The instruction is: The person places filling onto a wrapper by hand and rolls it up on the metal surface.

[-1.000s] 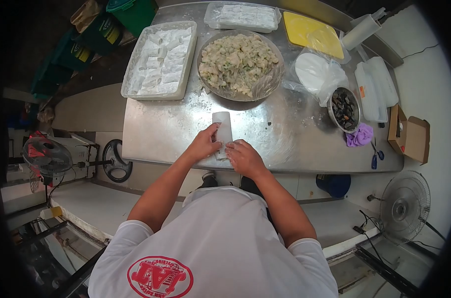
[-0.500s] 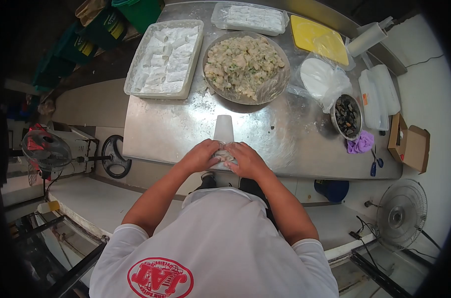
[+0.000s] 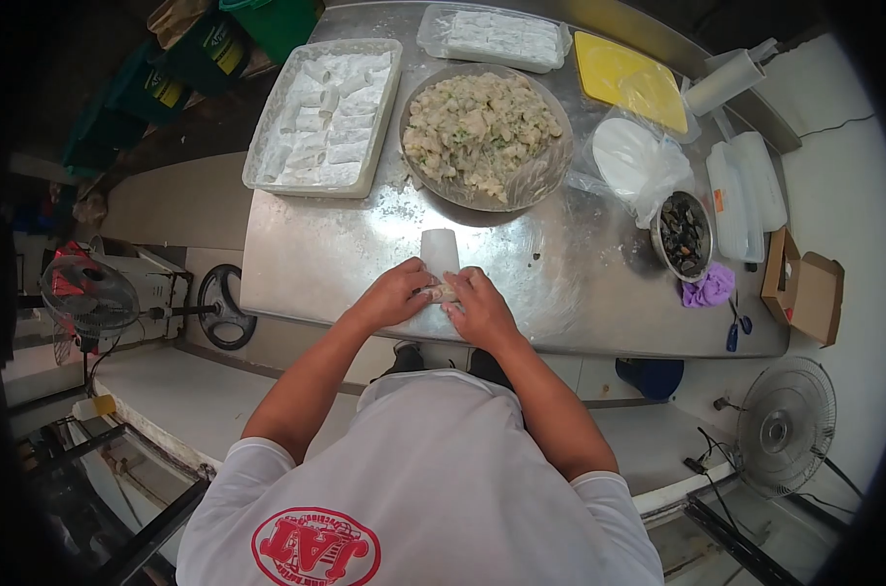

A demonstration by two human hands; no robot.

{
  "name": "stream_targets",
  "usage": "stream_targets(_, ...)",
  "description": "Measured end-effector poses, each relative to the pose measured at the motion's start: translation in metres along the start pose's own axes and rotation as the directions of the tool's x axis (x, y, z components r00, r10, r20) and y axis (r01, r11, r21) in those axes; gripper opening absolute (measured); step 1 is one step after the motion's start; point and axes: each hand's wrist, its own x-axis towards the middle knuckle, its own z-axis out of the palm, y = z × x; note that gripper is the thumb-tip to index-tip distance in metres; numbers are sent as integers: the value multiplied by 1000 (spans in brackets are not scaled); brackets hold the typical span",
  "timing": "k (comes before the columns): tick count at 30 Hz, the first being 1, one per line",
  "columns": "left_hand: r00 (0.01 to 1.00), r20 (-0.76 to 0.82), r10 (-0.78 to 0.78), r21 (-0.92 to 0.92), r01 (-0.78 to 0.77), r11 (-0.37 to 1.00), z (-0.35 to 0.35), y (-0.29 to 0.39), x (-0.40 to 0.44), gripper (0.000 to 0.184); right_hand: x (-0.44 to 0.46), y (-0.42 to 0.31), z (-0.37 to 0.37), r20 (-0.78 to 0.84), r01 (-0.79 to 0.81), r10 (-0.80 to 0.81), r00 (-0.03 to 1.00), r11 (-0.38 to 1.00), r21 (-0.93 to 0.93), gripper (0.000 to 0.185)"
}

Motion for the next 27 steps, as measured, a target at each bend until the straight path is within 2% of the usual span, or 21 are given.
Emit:
stream_targets(2,999,18,-31,16,31,999,-1,1,4,21,-3,7,0,40,129,-127,991,990,-56,40)
stream_targets(5,996,12,-86,32,86,996,1,7,7,20,0,20,11,-7,195,-198,980,972,-133,36)
stream_targets(6,993,-16,-114,31,114,993,2,9,6,20,3,20,11,-9,194,-197,980,972,-131,36)
stream_targets(7,993,-14,-113,33,114,993,2,10,3,20,6,21,9,61,160,-153,986,979,-128,36)
stream_targets(8,998,-68,-18,39,20,999,2,11,2,19,8,22,8,129,124,-107,986,984,-128,36)
stream_targets(9,990,-119,79,48,-73,996,2,10,1,18,11,20,6,125,120,-104,987,985,-128,36)
stream_targets(10,990,-115,79,47,-74,996,4,7,1,18,12,16,4,112,105,-92,989,988,-116,37)
stream_targets(12,995,-78,63,119,-54,992,5,0,5,20,15,10,-1,101,98,-88,991,990,-104,37)
stream_targets(14,996,-86,39,109,-29,994,6,-2,9,21,14,6,-4,19,153,-152,988,984,-86,35)
stream_targets(17,996,-94,3,59,3,998,1,7,8,22,16,18,1,80,186,-175,981,968,-165,32)
stream_targets(18,995,-100,-10,21,13,1000,-1,10,8,22,20,20,-1,78,185,-174,982,969,-165,32)
stream_targets(20,998,-67,4,38,-1,999,-4,4,9,22,27,23,-3,182,146,-124,975,983,-109,30)
stream_targets(23,1000,-31,4,59,-2,998,-3,-3,14,23,35,15,-8,103,169,-165,981,985,-31,30)
stream_targets(25,999,-32,-11,65,13,998,-4,-2,18,24,35,19,-10,109,175,-170,979,984,-42,29)
stream_targets(27,992,-73,-106,54,110,992,-2,2,19,24,36,23,-7,118,176,-169,978,983,-51,28)
